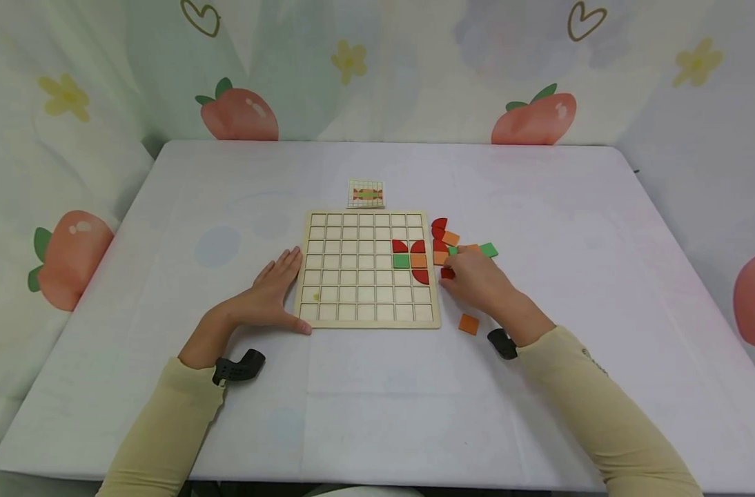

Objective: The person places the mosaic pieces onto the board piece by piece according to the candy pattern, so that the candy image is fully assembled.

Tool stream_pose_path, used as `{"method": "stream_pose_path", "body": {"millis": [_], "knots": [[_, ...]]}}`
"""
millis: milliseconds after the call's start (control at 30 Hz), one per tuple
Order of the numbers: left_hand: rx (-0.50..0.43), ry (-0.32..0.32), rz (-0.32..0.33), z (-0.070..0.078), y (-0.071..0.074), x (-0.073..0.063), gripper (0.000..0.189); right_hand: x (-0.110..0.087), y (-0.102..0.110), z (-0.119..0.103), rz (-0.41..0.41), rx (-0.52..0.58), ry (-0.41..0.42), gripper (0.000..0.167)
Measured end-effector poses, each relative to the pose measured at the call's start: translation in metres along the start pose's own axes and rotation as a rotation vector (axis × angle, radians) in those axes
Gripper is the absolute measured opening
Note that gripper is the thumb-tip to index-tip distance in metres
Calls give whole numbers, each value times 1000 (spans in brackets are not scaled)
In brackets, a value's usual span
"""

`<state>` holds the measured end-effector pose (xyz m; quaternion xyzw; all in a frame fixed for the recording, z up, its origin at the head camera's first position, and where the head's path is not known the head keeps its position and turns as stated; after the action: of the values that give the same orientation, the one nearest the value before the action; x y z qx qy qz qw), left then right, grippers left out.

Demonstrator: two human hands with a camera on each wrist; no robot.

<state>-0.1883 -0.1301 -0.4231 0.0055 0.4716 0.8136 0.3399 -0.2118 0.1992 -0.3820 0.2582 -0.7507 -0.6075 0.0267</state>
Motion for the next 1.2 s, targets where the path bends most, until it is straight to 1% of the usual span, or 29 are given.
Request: {"method": "stream_pose_path", "body": {"millis": [233,400,600,733,1000,1200], "knots": [[5,3,2,0,0,0,129,0,1,-2,-14,35,-6,28],[10,1,0,1,1,0,128,0,4,-2,-21,35,0,29],[9,-4,-3,1,1,-1,128,-4,11,-4,12,12,33,26],[6,-6,-6,1,1,-1,128,-4,13,-5,21,18,54,27],[3,-5,-8,2,1,-1,128,-4,13,-11,32,21,75,30],[2,2,-6,2,1,-1,128,-3,14,-17,52,11,109,30]]}}
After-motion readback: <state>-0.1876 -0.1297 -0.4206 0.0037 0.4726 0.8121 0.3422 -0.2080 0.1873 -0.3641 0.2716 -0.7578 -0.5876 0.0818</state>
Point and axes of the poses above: each hand's wrist, its own x-axis towards the middle knuckle, its own y-axis out of the back of the hand, z = x × y, the point moved 3 cm from there along x, towards the middle knuckle, and after that the axes turned 7 degrees about -z, right-handed, at the moved point
